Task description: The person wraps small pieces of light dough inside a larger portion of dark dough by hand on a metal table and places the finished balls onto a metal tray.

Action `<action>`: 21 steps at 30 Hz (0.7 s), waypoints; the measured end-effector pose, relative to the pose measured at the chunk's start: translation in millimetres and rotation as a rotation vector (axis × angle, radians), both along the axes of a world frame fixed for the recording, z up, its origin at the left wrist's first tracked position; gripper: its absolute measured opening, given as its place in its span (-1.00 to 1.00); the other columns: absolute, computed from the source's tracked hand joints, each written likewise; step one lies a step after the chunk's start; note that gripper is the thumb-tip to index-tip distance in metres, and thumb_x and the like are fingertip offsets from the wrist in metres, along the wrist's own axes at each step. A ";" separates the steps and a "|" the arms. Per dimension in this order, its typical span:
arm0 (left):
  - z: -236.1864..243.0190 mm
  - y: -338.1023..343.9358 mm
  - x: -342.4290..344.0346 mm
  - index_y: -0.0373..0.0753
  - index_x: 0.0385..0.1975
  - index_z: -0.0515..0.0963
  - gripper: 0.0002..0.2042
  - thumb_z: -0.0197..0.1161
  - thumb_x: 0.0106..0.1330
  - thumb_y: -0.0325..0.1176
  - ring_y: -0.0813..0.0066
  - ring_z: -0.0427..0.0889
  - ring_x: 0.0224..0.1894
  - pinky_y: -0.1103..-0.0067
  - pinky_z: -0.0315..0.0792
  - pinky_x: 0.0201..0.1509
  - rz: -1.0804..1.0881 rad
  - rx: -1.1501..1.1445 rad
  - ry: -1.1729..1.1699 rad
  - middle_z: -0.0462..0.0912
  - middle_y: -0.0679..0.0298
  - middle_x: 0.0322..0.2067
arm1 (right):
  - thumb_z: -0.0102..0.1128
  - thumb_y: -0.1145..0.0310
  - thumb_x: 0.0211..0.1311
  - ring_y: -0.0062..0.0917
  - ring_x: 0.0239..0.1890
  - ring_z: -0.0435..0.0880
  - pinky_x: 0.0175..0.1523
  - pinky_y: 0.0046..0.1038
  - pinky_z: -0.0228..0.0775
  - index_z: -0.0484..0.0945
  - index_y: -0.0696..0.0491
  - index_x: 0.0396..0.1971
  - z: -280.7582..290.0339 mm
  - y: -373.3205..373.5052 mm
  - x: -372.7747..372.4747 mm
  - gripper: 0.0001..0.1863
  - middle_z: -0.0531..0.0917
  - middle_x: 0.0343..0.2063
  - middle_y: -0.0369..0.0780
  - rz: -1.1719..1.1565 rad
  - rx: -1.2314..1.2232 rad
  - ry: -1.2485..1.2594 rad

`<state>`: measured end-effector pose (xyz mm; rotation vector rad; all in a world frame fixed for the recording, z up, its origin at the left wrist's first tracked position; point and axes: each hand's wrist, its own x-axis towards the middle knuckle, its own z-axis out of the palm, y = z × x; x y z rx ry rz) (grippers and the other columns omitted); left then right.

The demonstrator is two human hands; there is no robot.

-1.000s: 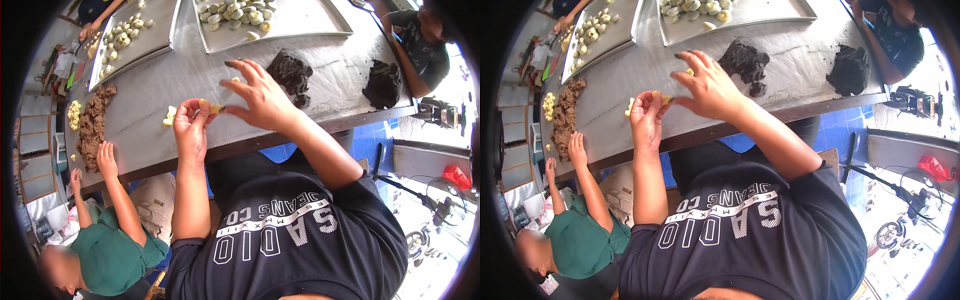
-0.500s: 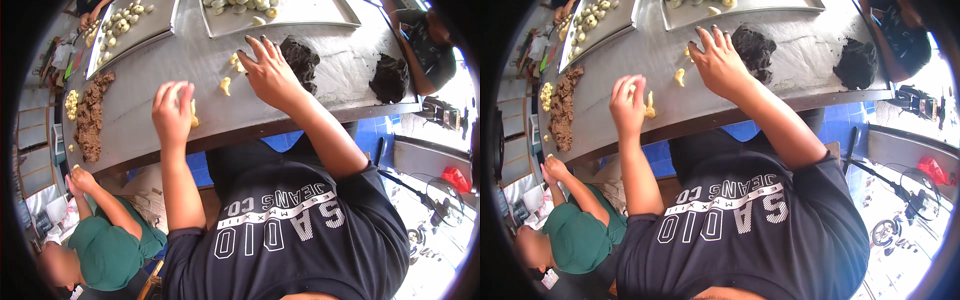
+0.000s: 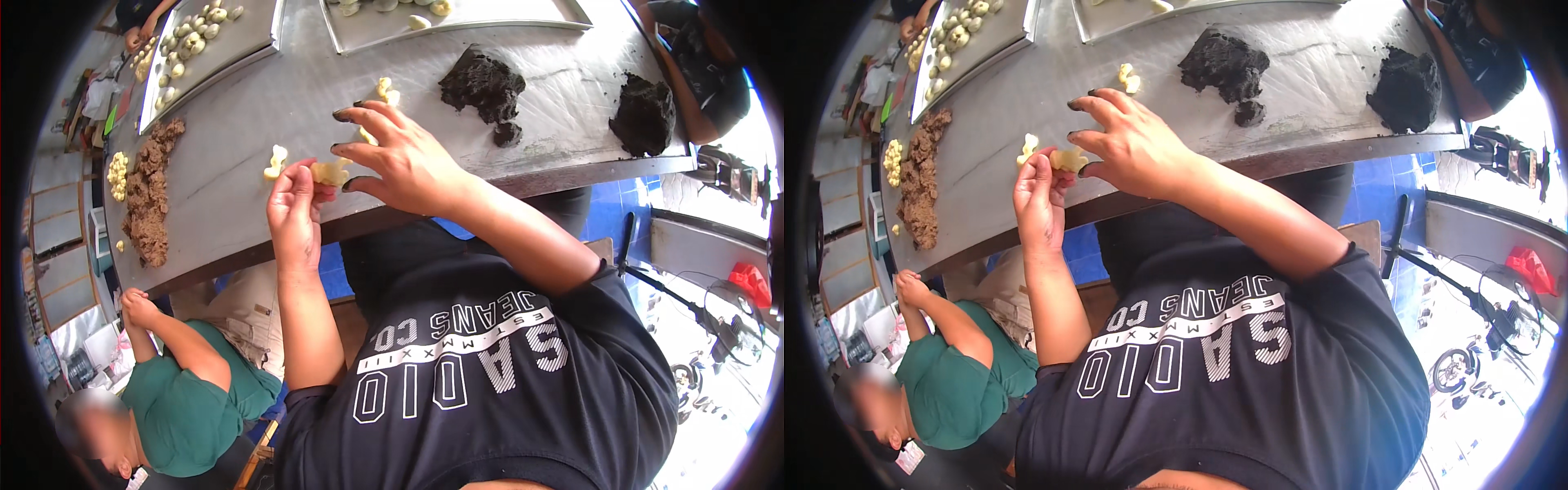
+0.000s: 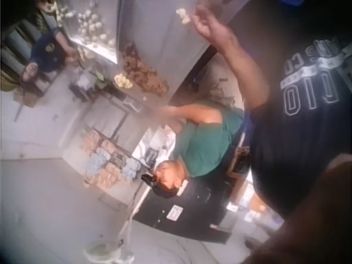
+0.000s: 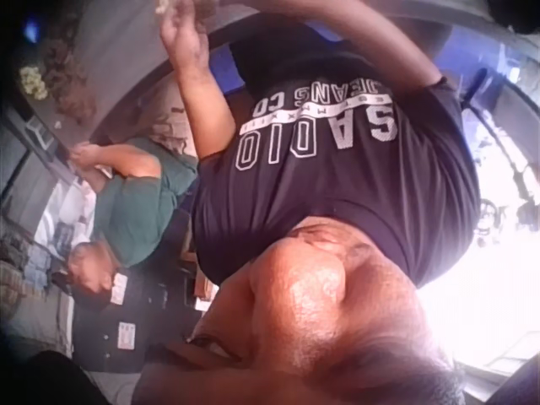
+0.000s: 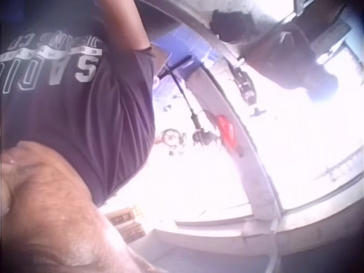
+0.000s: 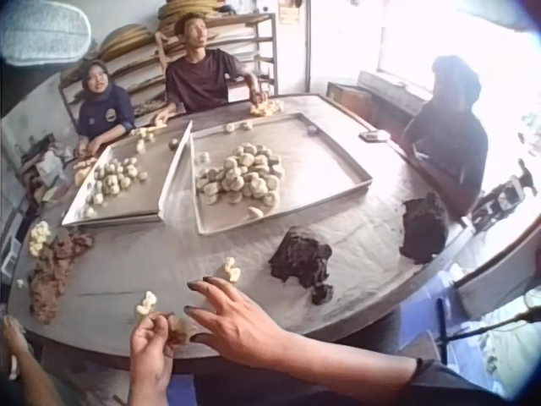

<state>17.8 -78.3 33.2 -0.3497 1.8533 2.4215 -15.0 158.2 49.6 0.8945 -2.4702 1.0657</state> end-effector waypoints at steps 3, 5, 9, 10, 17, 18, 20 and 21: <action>3.5 15.7 -1.1 -0.32 0.26 0.64 -0.68 0.45 0.65 -0.34 0.57 0.76 -0.13 0.54 0.64 0.11 -0.117 -0.045 0.087 0.81 0.30 -0.06 | 0.70 0.22 0.15 -0.03 0.49 0.54 0.53 -0.05 0.51 0.83 0.01 0.06 -4.7 3.5 -1.9 -0.54 0.62 0.40 -0.04 -0.005 -0.029 -0.037; 8.8 19.1 -2.8 -0.33 0.25 0.65 -0.68 0.46 0.64 -0.34 0.56 0.77 -0.11 0.53 0.64 0.13 -0.113 -0.037 0.043 0.82 0.29 -0.07 | 0.67 0.19 0.21 -0.01 0.47 0.56 0.52 -0.06 0.52 0.81 0.03 0.06 -5.9 8.7 1.7 -0.55 0.64 0.40 -0.05 -0.052 -0.023 -0.045; 5.1 23.2 -2.4 -0.35 0.19 0.69 -0.71 0.48 0.63 -0.33 0.53 0.78 -0.10 0.51 0.65 0.15 -0.145 -0.138 0.139 0.84 0.27 -0.07 | 0.63 0.16 0.28 -0.06 0.38 0.64 0.43 -0.10 0.57 0.79 0.00 0.11 -2.5 12.4 5.4 -0.55 0.72 0.28 -0.08 -0.077 -0.111 -0.075; 3.7 22.9 -2.1 -0.35 0.19 0.69 -0.71 0.48 0.63 -0.33 0.53 0.78 -0.10 0.51 0.65 0.15 -0.147 -0.139 0.136 0.84 0.27 -0.07 | 0.61 0.16 0.29 -0.10 0.26 0.72 0.33 -0.10 0.62 0.78 -0.01 0.11 3.3 13.4 4.4 -0.56 0.78 0.14 -0.10 -0.064 -0.092 -0.094; 0.4 28.7 -3.2 -0.33 0.10 0.71 -0.78 0.41 0.69 -0.30 0.48 0.80 -0.05 0.46 0.67 0.19 -0.065 -0.227 0.155 0.85 0.21 -0.06 | 0.50 0.36 0.34 -0.15 -0.08 0.90 0.09 -0.15 0.73 0.77 0.07 0.06 9.7 13.5 3.5 -0.68 0.89 -0.19 -0.10 -0.071 0.008 -0.335; 1.0 28.9 -3.9 -0.31 0.10 0.70 -0.78 0.37 0.71 -0.29 0.45 0.81 -0.03 0.44 0.69 0.21 -0.023 -0.216 0.135 0.86 0.19 -0.06 | 0.50 0.36 0.34 -0.15 -0.08 0.90 0.09 -0.15 0.73 0.77 0.07 0.06 8.2 15.9 3.1 -0.68 0.89 -0.19 -0.10 -0.071 0.009 -0.334; 1.2 23.3 -3.4 -0.29 0.12 0.69 -0.78 0.33 0.74 -0.27 0.42 0.82 -0.02 0.42 0.70 0.23 0.005 -0.049 0.079 0.85 0.18 -0.04 | 0.47 0.42 0.34 -0.17 -0.09 0.92 0.08 -0.24 0.74 0.78 0.13 0.00 1.3 21.6 0.7 -0.73 0.89 -0.17 -0.07 -0.079 -0.236 -0.468; 0.9 18.9 -2.7 -0.28 0.14 0.68 -0.77 0.29 0.76 -0.25 0.39 0.83 -0.01 0.41 0.71 0.25 0.036 0.115 0.023 0.85 0.16 -0.02 | 0.45 0.46 0.37 -0.22 -0.11 0.95 0.06 -0.31 0.74 0.77 0.16 -0.01 -0.7 23.5 -0.3 -0.76 0.90 -0.18 -0.05 -0.081 -0.318 -0.487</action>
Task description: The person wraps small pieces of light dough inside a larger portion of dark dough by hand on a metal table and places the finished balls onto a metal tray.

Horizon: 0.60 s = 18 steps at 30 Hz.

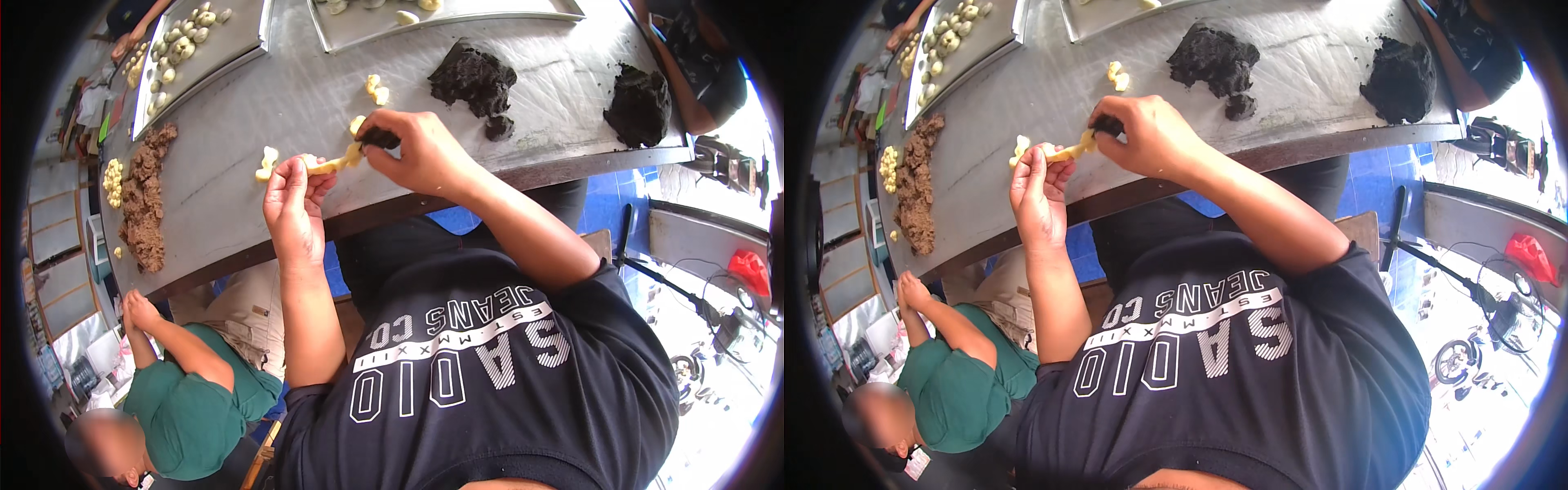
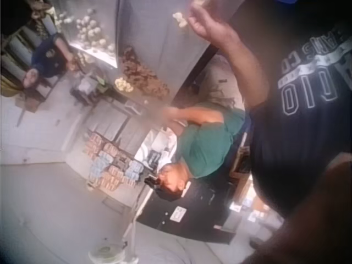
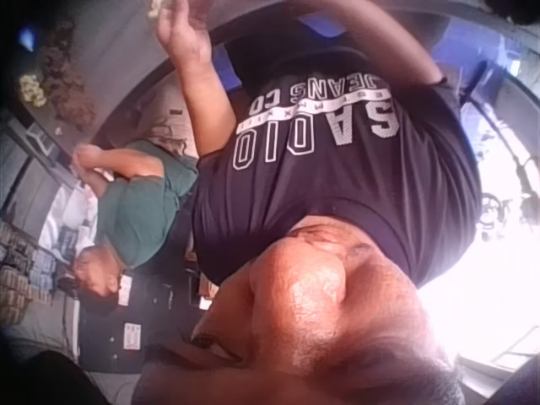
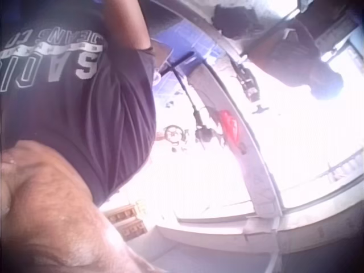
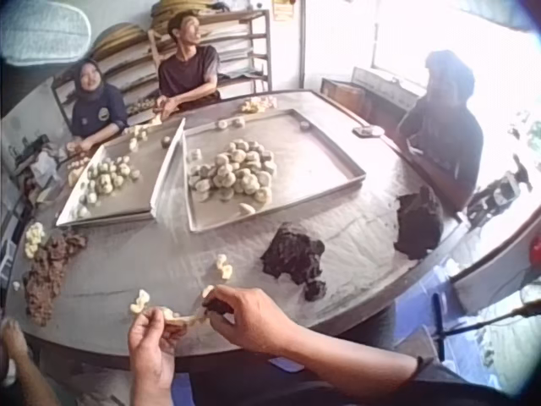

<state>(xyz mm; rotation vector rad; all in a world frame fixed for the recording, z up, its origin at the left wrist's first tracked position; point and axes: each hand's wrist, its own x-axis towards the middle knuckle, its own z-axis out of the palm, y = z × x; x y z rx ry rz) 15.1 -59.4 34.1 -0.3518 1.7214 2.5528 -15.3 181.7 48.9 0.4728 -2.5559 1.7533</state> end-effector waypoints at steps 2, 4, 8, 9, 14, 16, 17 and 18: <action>-1.5 -6.4 1.6 -0.26 0.15 0.67 -0.77 0.27 0.77 -0.24 0.36 0.84 0.02 0.39 0.72 0.26 -0.010 0.015 0.016 0.84 0.16 0.00 | 0.44 0.46 0.38 -0.24 -0.11 0.95 0.05 -0.31 0.74 0.77 0.16 0.01 -2.9 4.3 -4.3 -0.75 0.89 -0.17 -0.05 -0.060 -0.003 0.094; 0.0 -7.2 1.7 -0.25 0.16 0.66 -0.76 0.24 0.79 -0.22 0.34 0.85 0.04 0.37 0.73 0.28 -0.023 0.033 0.029 0.83 0.16 0.02 | 0.45 0.45 0.42 -0.23 -0.06 0.93 0.09 -0.29 0.73 0.77 0.12 0.07 -2.0 9.2 -7.3 -0.73 0.88 -0.12 -0.04 -0.159 -0.027 0.169; 4.5 -2.7 2.1 -0.25 0.19 0.61 -0.79 0.32 0.74 -0.31 0.29 0.86 0.08 0.36 0.73 0.31 0.047 0.010 0.026 0.82 0.19 0.03 | 0.52 0.36 0.42 -0.11 0.13 0.82 0.25 -0.14 0.68 0.78 0.04 0.18 -10.3 16.4 -17.0 -0.63 0.84 0.03 -0.02 -0.141 0.263 0.347; 4.1 0.0 3.9 -0.25 0.21 0.59 -0.78 0.35 0.72 -0.36 0.28 0.86 0.09 0.36 0.74 0.31 0.007 -0.048 0.017 0.82 0.19 0.04 | 0.54 0.33 0.40 -0.09 0.18 0.78 0.29 -0.10 0.65 0.78 0.03 0.21 -8.0 12.4 -15.4 -0.59 0.82 0.06 -0.03 -0.112 0.324 0.398; -6.3 4.3 9.0 -0.25 0.18 0.58 -0.79 0.38 0.67 -0.44 0.30 0.87 0.04 0.36 0.75 0.27 -0.093 0.004 0.048 0.84 0.11 0.07 | 0.53 0.21 0.37 -0.08 0.04 0.84 0.16 -0.05 0.70 0.83 -0.04 0.11 -0.6 -10.7 -6.2 -0.64 0.84 -0.09 -0.10 0.139 0.245 0.258; -5.9 5.6 10.2 -0.25 0.18 0.57 -0.79 0.38 0.67 -0.46 0.31 0.86 0.04 0.38 0.75 0.26 -0.046 -0.072 0.066 0.84 0.10 0.08 | 0.54 0.25 0.37 -0.06 0.01 0.84 0.16 -0.09 0.70 0.83 0.00 0.10 10.0 -8.6 -4.9 -0.65 0.84 -0.09 -0.09 0.151 0.273 0.189; -5.6 5.5 10.8 -0.25 0.19 0.57 -0.78 0.38 0.67 -0.47 0.32 0.86 0.03 0.39 0.75 0.25 0.000 -0.148 0.083 0.84 0.09 0.08 | 0.55 0.28 0.37 -0.04 -0.01 0.83 0.17 -0.13 0.70 0.82 0.03 0.09 13.6 -6.5 -4.1 -0.66 0.84 -0.09 -0.08 0.163 0.301 0.117; -7.7 1.1 9.9 -0.25 0.19 0.57 -0.78 0.38 0.67 -0.47 0.32 0.86 0.03 0.39 0.75 0.25 0.001 -0.150 0.085 0.84 0.09 0.08 | 0.55 0.34 0.38 -0.07 -0.03 0.85 0.11 -0.15 0.71 0.82 0.07 0.03 12.0 -3.1 -5.0 -0.71 0.85 -0.08 -0.09 0.112 0.279 0.182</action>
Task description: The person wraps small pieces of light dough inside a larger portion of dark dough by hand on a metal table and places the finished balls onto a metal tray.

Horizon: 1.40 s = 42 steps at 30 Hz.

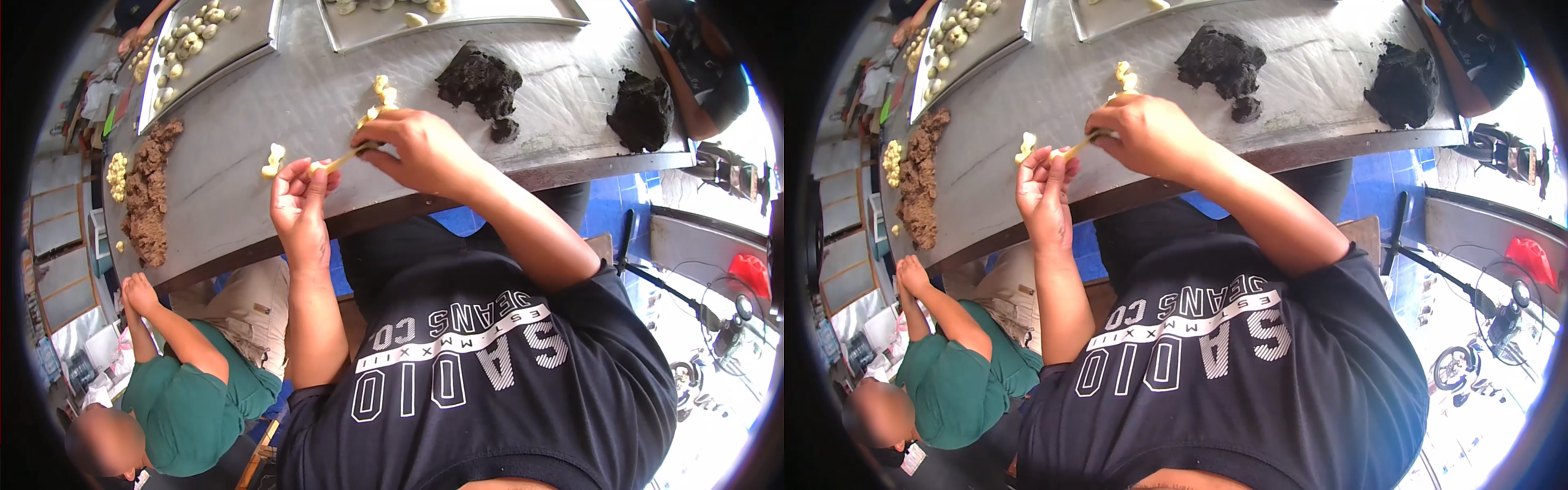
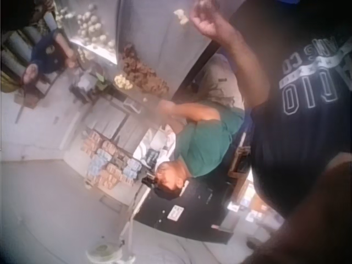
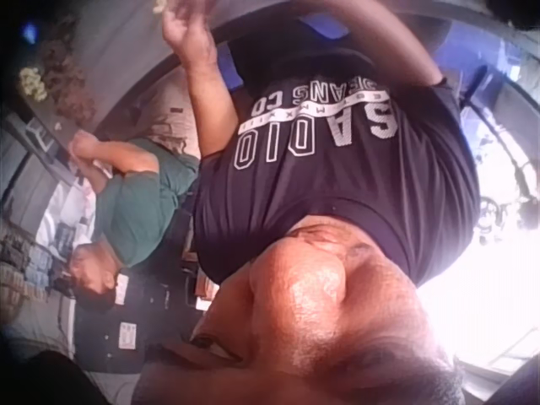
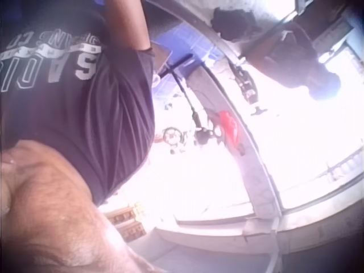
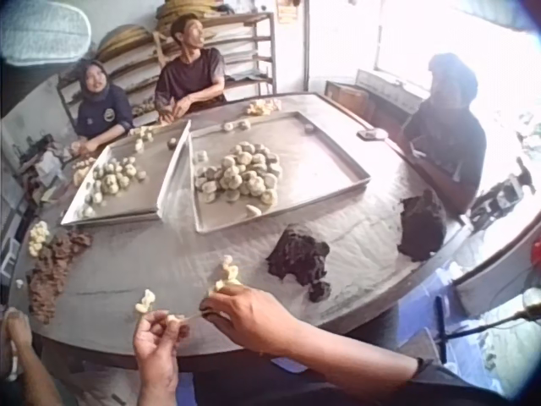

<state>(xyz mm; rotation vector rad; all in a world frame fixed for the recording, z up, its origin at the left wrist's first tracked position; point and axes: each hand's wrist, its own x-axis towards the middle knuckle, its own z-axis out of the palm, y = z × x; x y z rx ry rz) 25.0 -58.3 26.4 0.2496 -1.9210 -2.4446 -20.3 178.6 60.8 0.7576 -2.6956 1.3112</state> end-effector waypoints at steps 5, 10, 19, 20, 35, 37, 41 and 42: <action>-23.7 -17.2 -10.5 -0.32 0.16 0.71 -0.71 0.54 0.57 -0.38 0.46 0.84 0.00 0.45 0.74 0.12 -0.002 -0.389 0.158 0.82 0.14 0.15 | 0.53 0.36 0.38 -0.18 -0.04 0.82 0.07 -0.15 0.70 0.83 0.00 0.03 13.0 8.0 -17.3 -0.74 0.83 -0.11 -0.20 -0.285 -0.193 0.426; -16.7 -28.4 -45.6 -0.23 0.16 0.78 -0.58 0.51 0.55 -0.02 -0.04 0.72 0.22 0.15 0.60 0.33 0.231 -1.364 0.494 0.75 0.04 0.16 | 0.57 0.36 0.32 -0.19 0.18 0.76 0.28 -0.17 0.67 0.83 0.03 0.15 2.5 18.0 -36.0 -0.60 0.84 0.11 -0.19 -0.158 0.209 0.396; -19.2 -49.8 -24.8 -0.34 0.11 0.72 -0.74 0.48 0.63 -0.30 0.43 0.77 0.04 0.45 0.62 0.22 -0.023 -0.726 0.208 0.83 0.27 -0.03 | 0.60 0.38 0.24 -0.21 0.05 0.79 0.23 -0.21 0.70 0.84 0.03 0.05 -8.2 64.5 16.4 -0.63 0.86 -0.01 -0.21 -0.133 0.102 0.351; -16.2 -32.9 -21.6 -0.36 0.12 0.71 -0.79 0.41 0.69 -0.37 0.62 0.73 0.01 0.59 0.59 0.20 -0.096 -0.472 0.229 0.81 0.32 -0.01 | 0.62 0.33 0.23 -0.20 0.06 0.79 0.24 -0.20 0.70 0.82 0.03 0.10 -8.8 52.8 17.3 -0.58 0.86 0.01 -0.20 -0.106 0.053 0.346; 26.9 10.0 -0.7 -0.31 0.19 0.63 -0.72 0.32 0.76 -0.23 0.55 0.71 -0.10 0.51 0.61 0.06 -0.346 0.185 -0.109 0.79 0.25 -0.10 | 0.48 0.36 0.43 -0.09 -0.01 0.82 0.15 -0.12 0.69 0.78 0.00 0.27 23.1 23.6 -9.1 -0.57 0.84 -0.09 -0.14 0.042 -0.101 0.284; 35.6 20.4 -2.3 -0.31 0.16 0.64 -0.72 0.35 0.74 -0.21 0.52 0.71 -0.14 0.52 0.60 0.04 -0.351 0.247 -0.144 0.77 0.27 -0.15 | 0.52 0.39 0.37 -0.04 0.09 0.80 0.22 -0.12 0.67 0.71 0.03 0.38 12.8 24.8 -10.1 -0.44 0.82 0.07 -0.07 0.134 -0.148 0.167; 15.5 7.2 -7.1 -0.31 0.15 0.65 -0.74 0.40 0.70 -0.25 0.57 0.70 -0.19 0.53 0.60 -0.02 -0.551 0.020 -0.027 0.76 0.30 -0.16 | 0.64 0.42 0.20 -0.02 0.13 0.80 0.26 -0.13 0.67 0.74 0.05 0.34 6.6 31.7 -6.6 -0.36 0.82 0.11 -0.07 0.306 -0.161 0.081; 14.5 8.5 -8.5 -0.31 0.08 0.68 -0.75 0.43 0.68 -0.23 0.59 0.67 -0.24 0.54 0.58 -0.06 -0.555 -0.001 -0.055 0.76 0.32 -0.19 | 0.63 0.41 0.22 -0.03 0.12 0.81 0.24 -0.12 0.67 0.76 0.05 0.31 8.8 37.2 -5.8 -0.40 0.82 0.08 -0.07 0.298 -0.109 0.038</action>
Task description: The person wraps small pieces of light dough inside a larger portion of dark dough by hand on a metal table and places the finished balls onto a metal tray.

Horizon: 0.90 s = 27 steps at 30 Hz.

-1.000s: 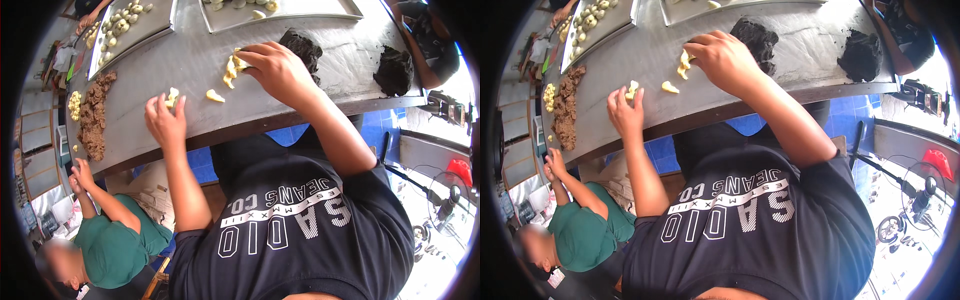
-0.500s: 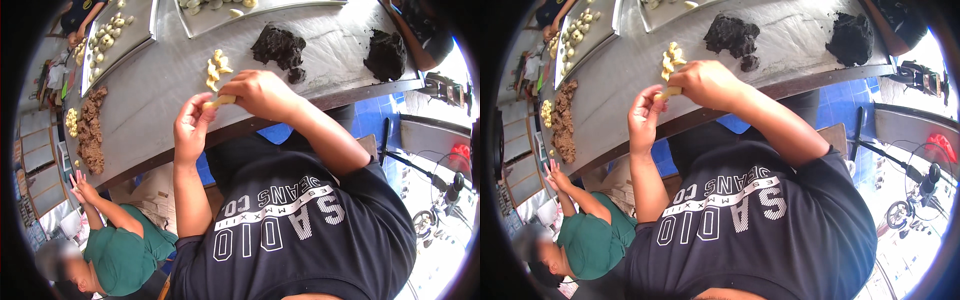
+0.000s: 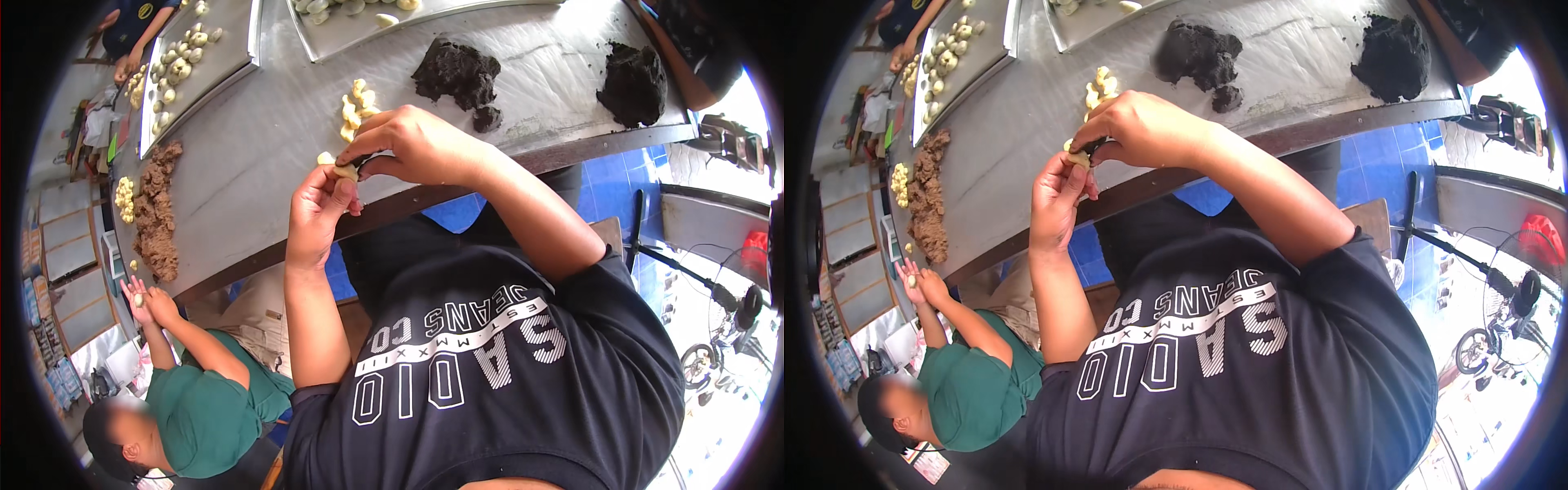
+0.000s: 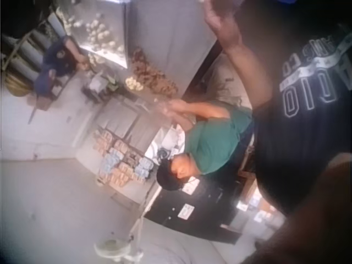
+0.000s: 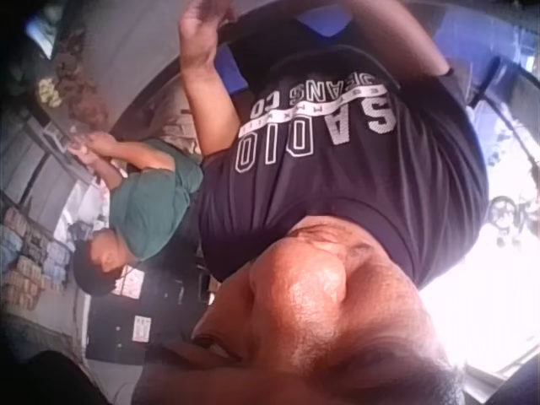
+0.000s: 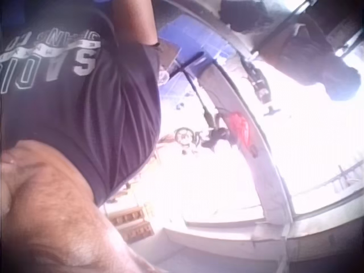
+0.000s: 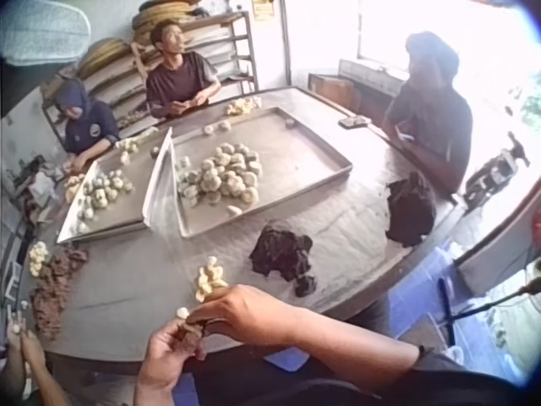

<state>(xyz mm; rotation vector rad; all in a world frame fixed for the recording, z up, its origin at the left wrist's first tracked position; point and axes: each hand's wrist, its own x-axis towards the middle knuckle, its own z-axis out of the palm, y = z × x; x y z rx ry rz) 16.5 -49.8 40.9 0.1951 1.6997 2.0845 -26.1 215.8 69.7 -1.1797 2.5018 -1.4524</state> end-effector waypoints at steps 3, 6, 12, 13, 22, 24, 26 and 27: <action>-5.0 5.8 5.6 -0.32 -0.03 0.72 -0.73 0.42 0.69 -0.19 0.60 0.64 -0.25 0.57 0.56 -0.07 0.052 -0.031 0.062 0.75 0.32 -0.22 | 0.63 0.32 0.26 -0.14 0.04 0.86 0.14 -0.12 0.72 0.83 -0.03 0.16 -15.2 -2.8 4.8 -0.55 0.86 0.02 -0.19 -0.099 -0.031 0.195; -5.2 7.3 1.3 -0.34 -0.10 0.75 -0.71 0.40 0.71 -0.17 0.61 0.64 -0.24 0.58 0.55 -0.07 0.049 -0.110 0.125 0.76 0.32 -0.24 | 0.58 0.32 0.34 -0.16 0.02 0.84 0.10 -0.14 0.70 0.82 0.04 0.01 -16.4 -2.7 3.1 -0.71 0.83 -0.04 -0.19 0.021 -0.017 0.010; -3.6 -9.6 13.6 -0.33 -0.03 0.76 -0.71 0.41 0.69 -0.17 0.63 0.63 -0.32 0.63 0.53 -0.16 0.053 -0.214 0.082 0.79 0.29 -0.24 | 0.52 0.29 0.37 -0.24 -0.06 0.82 0.01 -0.20 0.73 0.79 -0.02 -0.04 -1.9 -1.6 -22.3 -0.78 0.79 -0.09 -0.26 -0.543 -0.115 0.445; -3.5 -8.6 10.4 -0.33 -0.03 0.76 -0.71 0.41 0.69 -0.17 0.63 0.63 -0.32 0.63 0.53 -0.16 0.043 -0.211 0.084 0.79 0.29 -0.24 | 0.48 0.21 0.38 -0.25 -0.07 0.81 0.00 -0.19 0.72 0.78 -0.05 -0.04 -3.7 -5.8 -35.9 -0.75 0.76 -0.10 -0.27 -0.662 -0.228 0.555; -28.2 8.3 -20.9 -0.32 0.14 0.72 -0.79 0.47 0.59 -0.50 0.33 0.90 -0.03 0.46 0.80 0.08 0.120 -0.146 0.014 0.86 0.09 0.00 | 0.55 0.38 0.25 -0.18 0.16 0.76 0.34 -0.24 0.65 0.84 -0.02 0.14 -7.8 46.5 6.8 -0.58 0.80 0.18 -0.18 -0.659 0.262 0.317; -29.7 12.8 -32.0 -0.33 0.12 0.72 -0.78 0.48 0.56 -0.53 0.34 0.90 -0.04 0.46 0.80 0.08 0.143 -0.117 0.015 0.85 0.10 0.02 | 0.61 0.39 0.21 -0.16 0.16 0.75 0.28 -0.19 0.66 0.86 -0.05 0.11 -9.9 95.0 37.5 -0.57 0.79 0.14 -0.17 -0.730 0.351 0.188; -32.9 21.8 -38.3 -0.36 0.09 0.71 -0.77 0.51 0.51 -0.61 0.32 0.91 -0.04 0.45 0.82 0.08 0.126 -0.002 0.085 0.82 0.14 0.03 | 0.64 0.39 0.22 -0.13 0.12 0.79 0.22 -0.15 0.68 0.87 -0.06 0.12 -31.6 122.1 58.6 -0.57 0.78 0.10 -0.16 -0.723 0.487 0.077; -33.0 25.2 -37.5 -0.36 0.09 0.71 -0.77 0.51 0.51 -0.61 0.32 0.91 -0.04 0.45 0.82 0.08 0.121 -0.001 0.079 0.82 0.14 0.03 | 0.64 0.39 0.22 -0.13 0.12 0.79 0.22 -0.15 0.68 0.87 -0.06 0.12 -39.3 122.8 59.7 -0.57 0.78 0.10 -0.16 -0.726 0.491 0.071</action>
